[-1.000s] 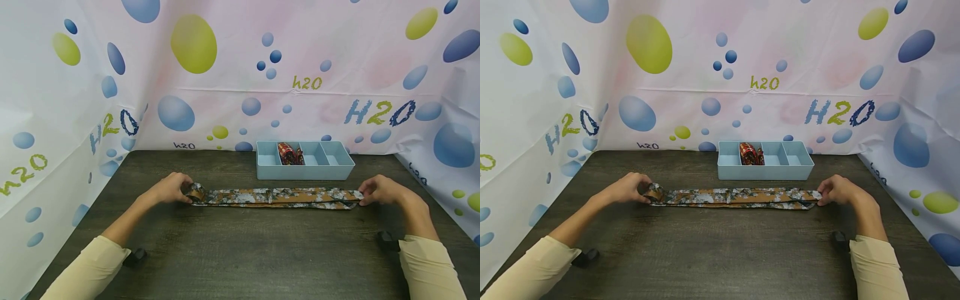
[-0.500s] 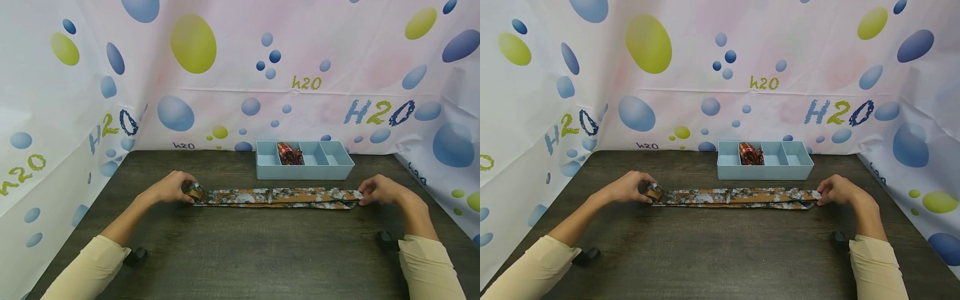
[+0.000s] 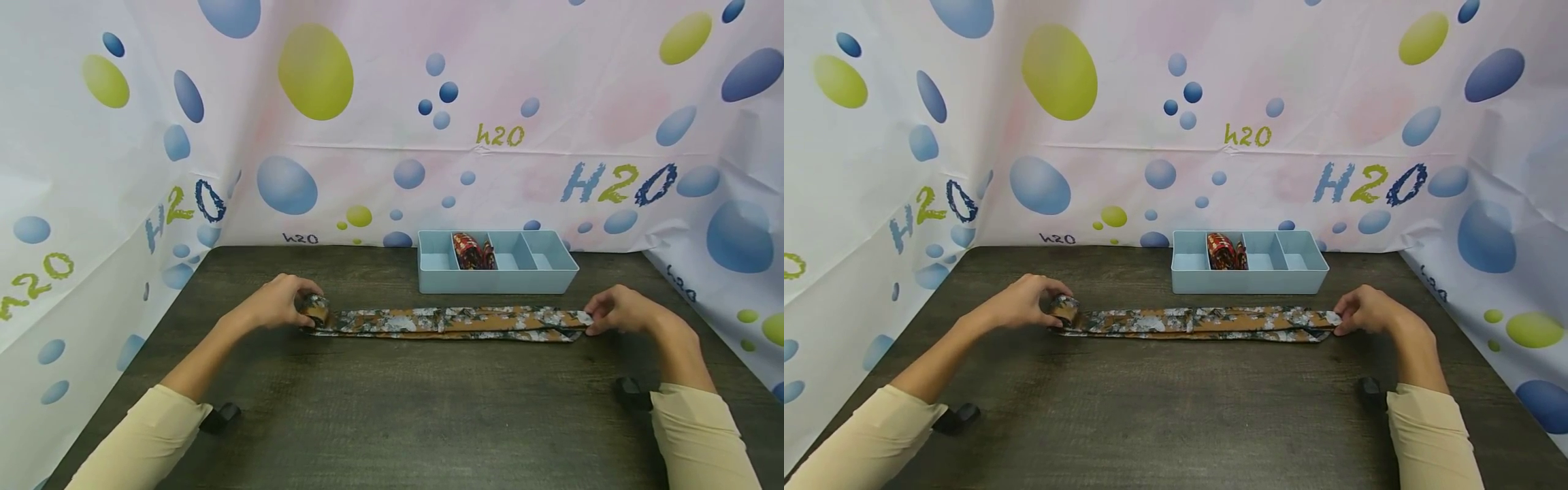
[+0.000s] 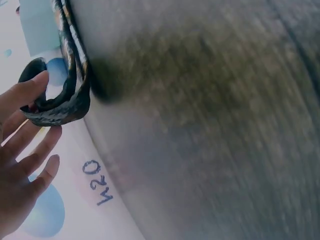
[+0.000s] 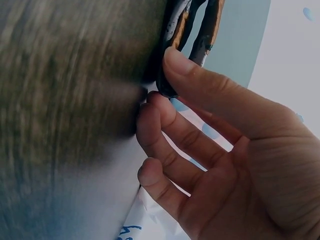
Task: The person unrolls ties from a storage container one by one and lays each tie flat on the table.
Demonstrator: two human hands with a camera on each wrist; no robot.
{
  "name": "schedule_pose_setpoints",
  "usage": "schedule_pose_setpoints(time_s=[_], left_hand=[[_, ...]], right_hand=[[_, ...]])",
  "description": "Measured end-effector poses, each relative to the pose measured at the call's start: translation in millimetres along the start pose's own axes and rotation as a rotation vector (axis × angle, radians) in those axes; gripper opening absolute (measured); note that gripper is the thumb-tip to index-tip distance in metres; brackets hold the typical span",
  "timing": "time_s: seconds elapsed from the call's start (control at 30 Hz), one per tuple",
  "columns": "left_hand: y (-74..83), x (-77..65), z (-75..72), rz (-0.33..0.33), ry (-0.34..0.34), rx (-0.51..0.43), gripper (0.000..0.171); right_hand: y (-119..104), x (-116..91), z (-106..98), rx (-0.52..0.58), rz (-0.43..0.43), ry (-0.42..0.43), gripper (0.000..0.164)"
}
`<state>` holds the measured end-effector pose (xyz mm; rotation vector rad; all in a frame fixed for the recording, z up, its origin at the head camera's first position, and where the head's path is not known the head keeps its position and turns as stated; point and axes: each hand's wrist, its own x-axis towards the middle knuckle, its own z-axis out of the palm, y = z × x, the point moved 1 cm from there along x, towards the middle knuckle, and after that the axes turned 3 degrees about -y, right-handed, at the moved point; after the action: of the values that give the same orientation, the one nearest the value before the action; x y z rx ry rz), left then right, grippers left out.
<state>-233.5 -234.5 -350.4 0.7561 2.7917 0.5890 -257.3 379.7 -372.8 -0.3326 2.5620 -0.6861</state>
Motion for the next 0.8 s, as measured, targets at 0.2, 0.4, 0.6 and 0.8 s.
schedule_pose_setpoints(time_s=[0.2,0.4,0.6,0.8], left_hand=[[-6.6,-8.2,-7.9,0.008,0.069,-0.001,0.044],[-12.3,-14.8,-14.5,0.019,0.069,-0.003,0.042],[-18.7,-21.6,-21.8,0.007,0.052,-0.024,0.042],[-27.1,-32.5,-29.1,-0.020,0.035,-0.059,0.045]], right_hand=[[0.4,0.7,0.3,0.015,0.005,-0.007,0.035],[0.3,0.1,0.4,0.014,0.007,-0.008,0.035],[-1.6,-1.2,-0.2,0.007,0.009,-0.007,0.034],[-2.7,-1.0,-0.9,0.002,0.016,-0.007,0.033]])
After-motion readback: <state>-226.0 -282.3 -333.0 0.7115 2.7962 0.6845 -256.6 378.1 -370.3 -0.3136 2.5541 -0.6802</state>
